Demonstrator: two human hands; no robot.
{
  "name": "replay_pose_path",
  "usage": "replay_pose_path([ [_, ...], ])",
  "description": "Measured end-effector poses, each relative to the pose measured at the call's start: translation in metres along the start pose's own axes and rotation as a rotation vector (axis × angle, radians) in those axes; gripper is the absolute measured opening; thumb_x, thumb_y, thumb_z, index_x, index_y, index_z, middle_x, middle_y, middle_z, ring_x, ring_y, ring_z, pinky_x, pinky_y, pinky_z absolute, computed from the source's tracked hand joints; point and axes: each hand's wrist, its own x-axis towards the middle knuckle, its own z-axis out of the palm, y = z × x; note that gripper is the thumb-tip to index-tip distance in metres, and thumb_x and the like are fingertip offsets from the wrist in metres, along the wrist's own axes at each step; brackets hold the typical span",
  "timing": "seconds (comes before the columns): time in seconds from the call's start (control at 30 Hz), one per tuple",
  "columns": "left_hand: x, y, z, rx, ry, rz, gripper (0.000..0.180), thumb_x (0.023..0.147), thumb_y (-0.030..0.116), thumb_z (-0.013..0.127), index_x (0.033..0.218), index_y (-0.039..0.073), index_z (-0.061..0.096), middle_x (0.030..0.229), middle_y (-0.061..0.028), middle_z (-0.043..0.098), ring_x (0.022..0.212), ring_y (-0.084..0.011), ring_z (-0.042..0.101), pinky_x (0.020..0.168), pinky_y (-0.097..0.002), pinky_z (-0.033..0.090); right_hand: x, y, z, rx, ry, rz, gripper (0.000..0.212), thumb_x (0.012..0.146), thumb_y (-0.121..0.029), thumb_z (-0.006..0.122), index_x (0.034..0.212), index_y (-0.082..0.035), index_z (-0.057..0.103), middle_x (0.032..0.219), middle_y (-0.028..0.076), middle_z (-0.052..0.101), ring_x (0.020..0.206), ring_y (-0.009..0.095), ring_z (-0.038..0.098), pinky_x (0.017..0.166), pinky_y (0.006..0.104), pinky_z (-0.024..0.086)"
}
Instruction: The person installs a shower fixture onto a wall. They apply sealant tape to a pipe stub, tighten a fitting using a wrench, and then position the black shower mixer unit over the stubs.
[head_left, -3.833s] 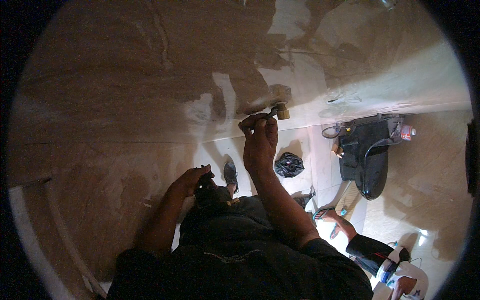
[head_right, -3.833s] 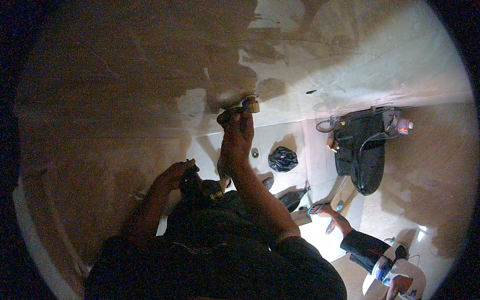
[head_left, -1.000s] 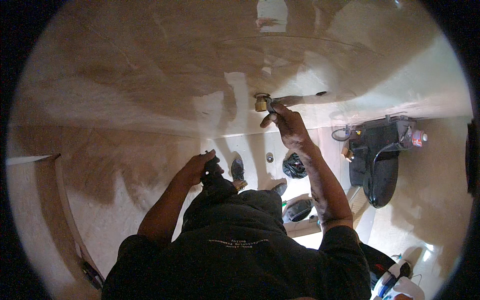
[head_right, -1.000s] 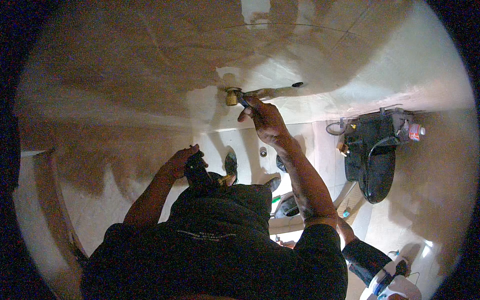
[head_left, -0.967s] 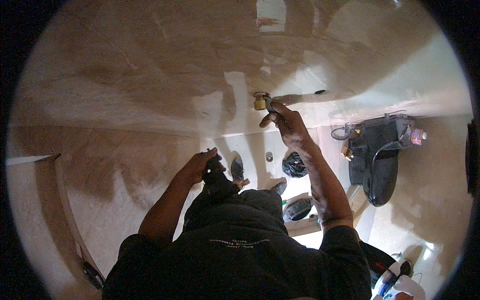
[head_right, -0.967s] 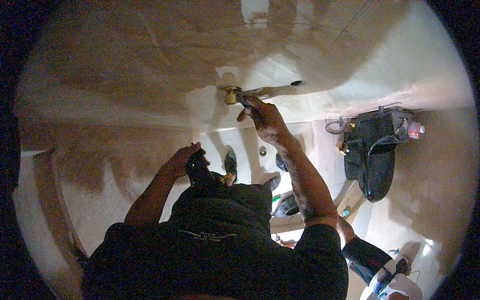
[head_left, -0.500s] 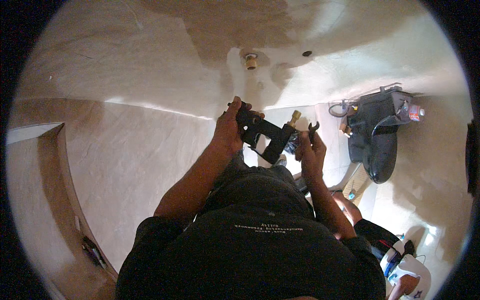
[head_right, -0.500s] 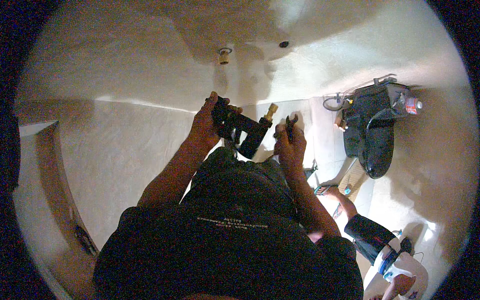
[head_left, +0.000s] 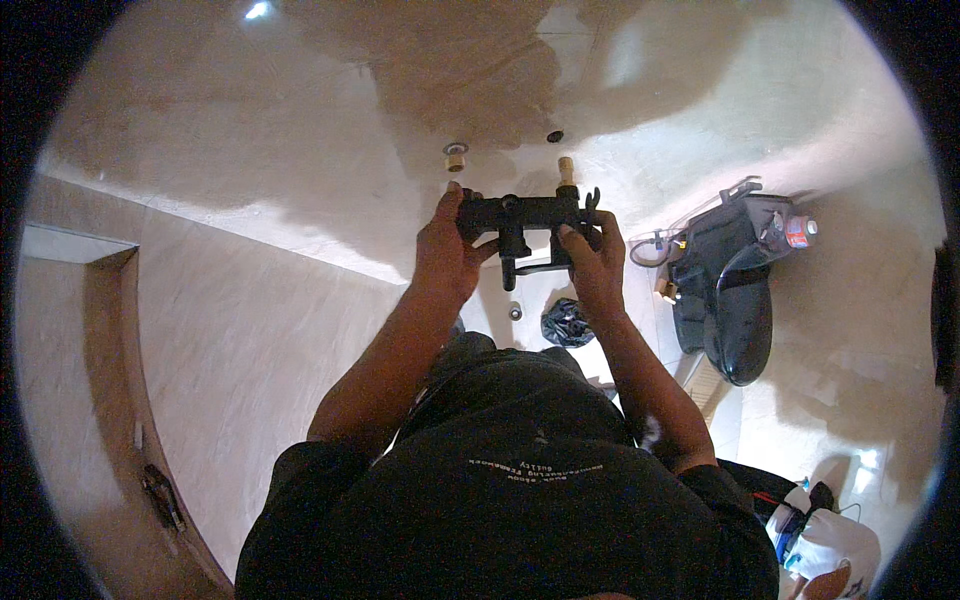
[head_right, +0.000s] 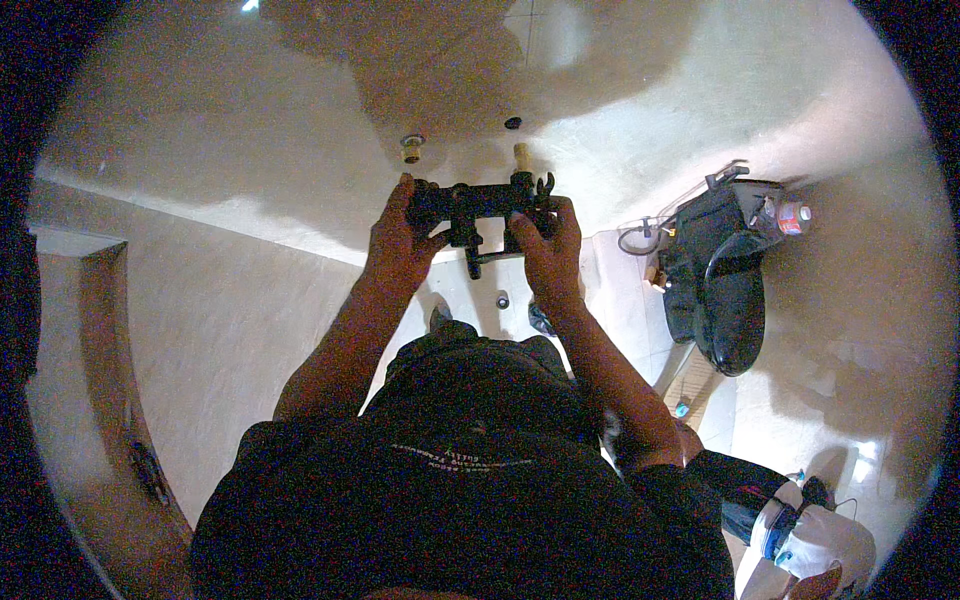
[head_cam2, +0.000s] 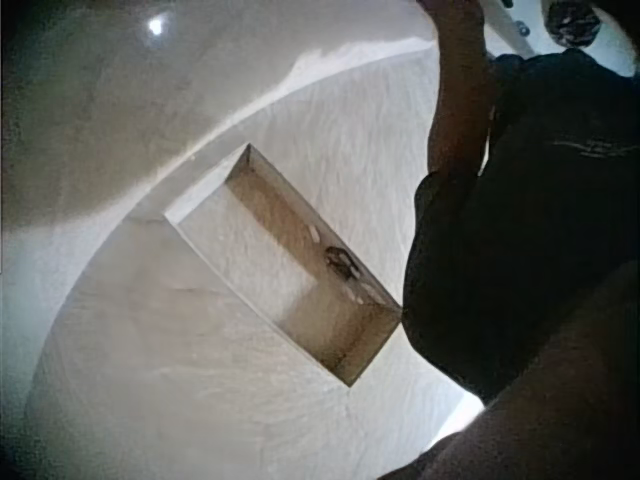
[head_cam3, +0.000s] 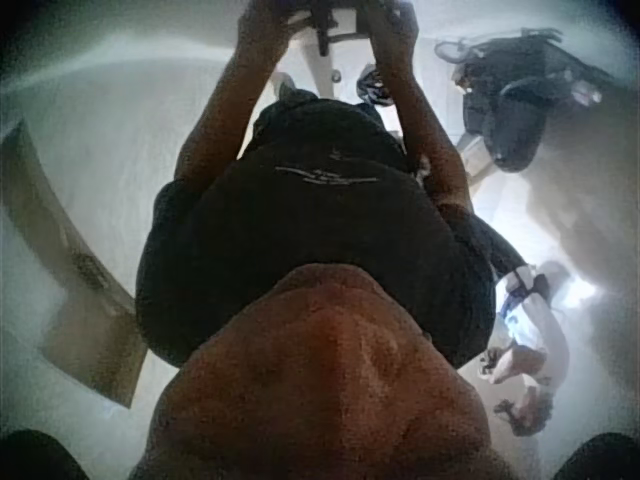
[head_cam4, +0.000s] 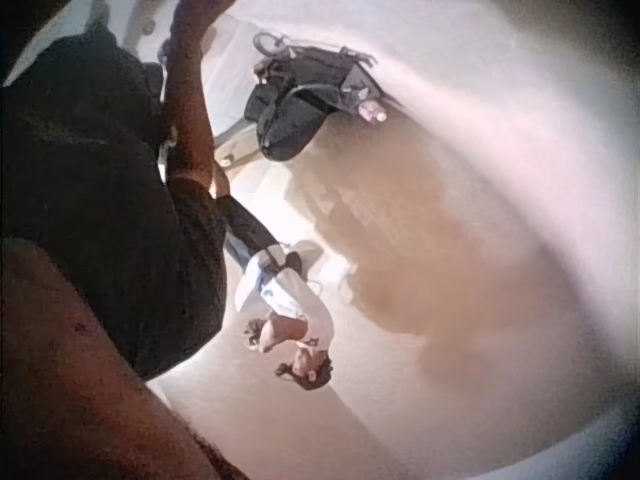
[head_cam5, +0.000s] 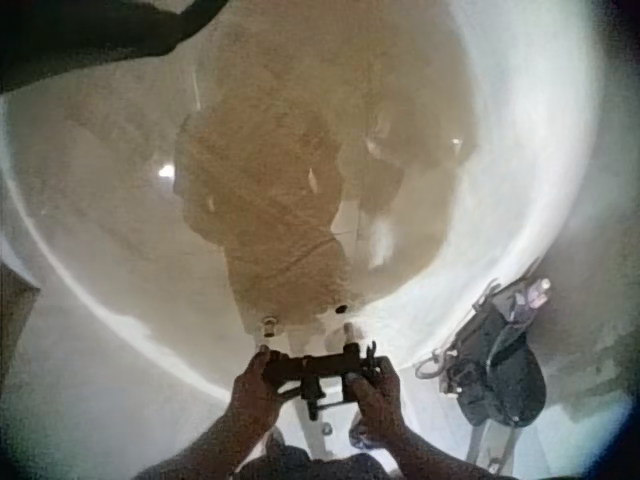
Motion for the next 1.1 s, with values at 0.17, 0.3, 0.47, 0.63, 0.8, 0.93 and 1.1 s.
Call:
replay_pose_path([
  [0.17, 0.002, 0.013, -0.011, -0.103, -0.065, -0.110, 0.038, 0.097, 0.039, 0.054, 0.113, 0.004, 0.057, 0.106, -0.0173, 0.065, 0.107, -0.0372, 0.064, 0.095, -0.0685, 0.048, 0.027, 0.001, -0.013, 0.001, -0.070, -0.056, 0.024, 0.089, -0.014, 0.065, 0.105, -0.001, 0.054, 0.088, 0.010, 0.065, 0.075, 0.011, 0.058, 0.065, 0.0255, 0.046],
  [0.3, 0.012, 0.020, -0.012, -0.116, -0.147, -0.104, 0.033, 0.098, 0.027, 0.047, 0.115, -0.001, 0.051, 0.107, -0.0214, 0.060, 0.109, -0.0380, 0.063, 0.097, -0.0694, 0.048, 0.039, 0.001, -0.010, -0.033, -0.060, -0.061, 0.026, 0.088, -0.017, 0.067, 0.105, -0.001, 0.056, 0.085, 0.009, 0.065, 0.067, 0.010, 0.055, 0.057, 0.0237, 0.042],
  [0.47, 0.023, 0.033, -0.014, -0.124, -0.170, -0.129, 0.036, 0.098, 0.029, 0.046, 0.117, -0.001, 0.049, 0.110, -0.0233, 0.059, 0.110, -0.0400, 0.062, 0.098, -0.0697, 0.047, 0.043, -0.005, 0.003, -0.008, -0.030, -0.006, 0.026, 0.088, -0.017, 0.068, 0.105, 0.000, 0.057, 0.084, 0.009, 0.066, 0.066, 0.011, 0.057, 0.055, 0.0232, 0.043],
  [0.63, 0.032, 0.036, -0.016, -0.162, -0.194, -0.205, 0.042, 0.093, 0.035, 0.052, 0.115, 0.000, 0.057, 0.114, -0.0249, 0.064, 0.111, -0.0424, 0.062, 0.100, -0.0692, 0.045, 0.050, 0.003, 0.002, 0.026, 0.003, 0.007, 0.025, 0.087, -0.014, 0.068, 0.105, 0.000, 0.057, 0.082, 0.010, 0.067, 0.065, 0.012, 0.060, 0.052, 0.0225, 0.043],
  [0.8, 0.040, 0.036, -0.023, -0.142, -0.228, -0.213, 0.038, 0.095, 0.030, 0.048, 0.115, 0.000, 0.057, 0.113, -0.0255, 0.064, 0.111, -0.0426, 0.062, 0.099, -0.0696, 0.045, 0.045, -0.003, 0.006, 0.023, 0.007, 0.005, 0.028, 0.086, -0.019, 0.067, 0.105, -0.001, 0.057, 0.080, 0.009, 0.066, 0.058, 0.009, 0.055, 0.045, 0.0215, 0.037],
  [0.93, 0.037, 0.036, -0.018, -0.078, -0.204, -0.156, 0.034, 0.096, 0.025, 0.046, 0.116, -0.002, 0.050, 0.109, -0.0233, 0.060, 0.108, -0.0413, 0.063, 0.094, -0.0695, 0.049, 0.049, 0.003, 0.002, 0.051, -0.027, -0.012, 0.027, 0.087, -0.018, 0.067, 0.105, -0.001, 0.057, 0.081, 0.009, 0.067, 0.057, 0.008, 0.055, 0.045, 0.0212, 0.037],
  [1.1, 0.037, 0.042, -0.013, -0.069, -0.209, -0.152, 0.034, 0.095, 0.024, 0.047, 0.117, -0.002, 0.050, 0.109, -0.0226, 0.060, 0.107, -0.0407, 0.063, 0.094, -0.0699, 0.049, 0.054, 0.004, 0.003, 0.064, -0.029, 0.003, 0.027, 0.088, -0.018, 0.067, 0.106, 0.000, 0.058, 0.082, 0.010, 0.068, 0.059, 0.009, 0.056, 0.046, 0.0214, 0.038],
])
